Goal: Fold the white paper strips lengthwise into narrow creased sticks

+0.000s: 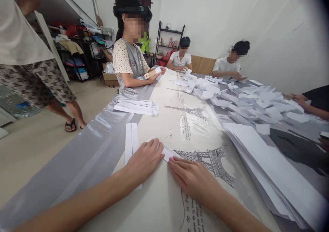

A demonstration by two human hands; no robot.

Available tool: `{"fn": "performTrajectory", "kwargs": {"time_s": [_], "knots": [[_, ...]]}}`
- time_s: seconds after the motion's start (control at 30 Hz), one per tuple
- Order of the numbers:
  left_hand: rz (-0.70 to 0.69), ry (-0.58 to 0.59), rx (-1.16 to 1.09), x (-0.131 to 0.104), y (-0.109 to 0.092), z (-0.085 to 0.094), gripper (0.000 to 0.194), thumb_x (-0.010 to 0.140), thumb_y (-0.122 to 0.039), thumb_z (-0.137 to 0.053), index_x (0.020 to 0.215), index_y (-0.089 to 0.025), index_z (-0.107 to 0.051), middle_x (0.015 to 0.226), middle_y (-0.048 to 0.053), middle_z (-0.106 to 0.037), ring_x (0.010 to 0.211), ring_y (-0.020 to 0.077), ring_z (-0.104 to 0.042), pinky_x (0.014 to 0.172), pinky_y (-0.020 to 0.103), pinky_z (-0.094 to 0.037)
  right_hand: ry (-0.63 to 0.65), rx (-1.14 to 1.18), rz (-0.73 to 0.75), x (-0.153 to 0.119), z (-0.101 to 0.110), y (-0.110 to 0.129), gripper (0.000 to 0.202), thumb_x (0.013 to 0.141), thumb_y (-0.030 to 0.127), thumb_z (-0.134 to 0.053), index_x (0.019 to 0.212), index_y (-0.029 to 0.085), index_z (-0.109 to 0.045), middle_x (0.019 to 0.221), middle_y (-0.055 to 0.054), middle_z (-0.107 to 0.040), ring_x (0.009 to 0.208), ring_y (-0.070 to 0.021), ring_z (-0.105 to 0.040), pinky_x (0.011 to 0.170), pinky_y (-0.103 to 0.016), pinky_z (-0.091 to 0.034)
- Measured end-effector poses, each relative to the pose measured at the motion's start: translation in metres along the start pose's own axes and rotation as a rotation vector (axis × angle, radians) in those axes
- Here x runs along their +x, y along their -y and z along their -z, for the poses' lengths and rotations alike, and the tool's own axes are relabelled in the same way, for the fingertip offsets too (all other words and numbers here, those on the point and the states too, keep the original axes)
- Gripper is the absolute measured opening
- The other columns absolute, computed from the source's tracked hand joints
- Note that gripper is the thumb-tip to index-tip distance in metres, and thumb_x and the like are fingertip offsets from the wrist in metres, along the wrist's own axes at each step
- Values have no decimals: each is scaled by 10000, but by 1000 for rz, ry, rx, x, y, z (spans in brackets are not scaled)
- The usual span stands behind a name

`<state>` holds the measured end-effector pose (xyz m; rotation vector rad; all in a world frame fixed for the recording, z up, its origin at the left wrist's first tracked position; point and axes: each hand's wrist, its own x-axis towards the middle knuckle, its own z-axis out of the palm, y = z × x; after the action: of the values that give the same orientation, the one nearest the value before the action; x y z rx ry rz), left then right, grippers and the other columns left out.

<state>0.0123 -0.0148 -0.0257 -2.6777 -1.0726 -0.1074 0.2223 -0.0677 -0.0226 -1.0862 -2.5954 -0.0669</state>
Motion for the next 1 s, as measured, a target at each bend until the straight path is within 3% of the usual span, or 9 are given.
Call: {"fn": "performTrajectory", "kwargs": {"time_s": [0.13,0.27,0.37,0.5,0.63,0.87,1.0], "knots": [[-26,-16,41,1,-3,-2,300,1062,-202,-384,1225,-86,-606,1248,198,-642,1201,336,-581,891,450,-512,16,206,-108,5,10,-12,243,1012,166,-540,1134,213,-744,1124,-67,-779,1000,-235,-754,832,-394,-641],[-9,-38,-42,1,6,-10,388,1070,-253,-377,1359,-48,-535,1305,203,-625,1264,322,-550,1007,452,-475,114,445,-81,4,23,-35,285,1025,185,-543,1202,298,-736,1211,-5,-757,1152,-185,-698,989,-388,-592],[-12,-73,-206,2,22,-11,401,1073,-298,-360,1366,-86,-534,1370,167,-590,1279,283,-548,1061,412,-453,143,513,-59,-7,25,-46,319,996,179,-594,1251,334,-707,1294,18,-718,1271,-189,-633,1079,-439,-543],[-36,-54,-313,4,34,-7,444,1072,-410,-371,1382,-130,-521,1432,151,-543,1305,292,-533,1063,409,-452,124,488,-84,-24,18,-43,332,975,232,-646,1296,309,-680,1418,-14,-637,1380,-211,-537,1126,-478,-501],[-33,-51,-266,5,30,-4,549,1035,-542,-407,1330,-98,-538,1426,197,-536,1283,336,-538,1053,434,-444,145,448,-46,-28,13,-32,387,973,238,-650,1357,286,-638,1521,-30,-536,1449,-225,-449,1199,-510,-403],[-58,-83,-239,4,30,-8,578,1046,-561,-350,1380,-107,-481,1462,193,-512,1329,334,-498,1085,446,-419,136,419,50,-27,12,-31,403,1031,252,-554,1434,239,-566,1544,-50,-510,1489,-202,-381,1216,-460,-389],[-46,-73,-267,4,30,-7,553,1042,-554,-377,1365,-121,-494,1450,179,-528,1332,330,-500,1091,452,-422,163,372,1,-31,17,-28,406,1018,318,-584,1413,228,-585,1563,-58,-485,1476,-222,-406,1197,-441,-420]]}}
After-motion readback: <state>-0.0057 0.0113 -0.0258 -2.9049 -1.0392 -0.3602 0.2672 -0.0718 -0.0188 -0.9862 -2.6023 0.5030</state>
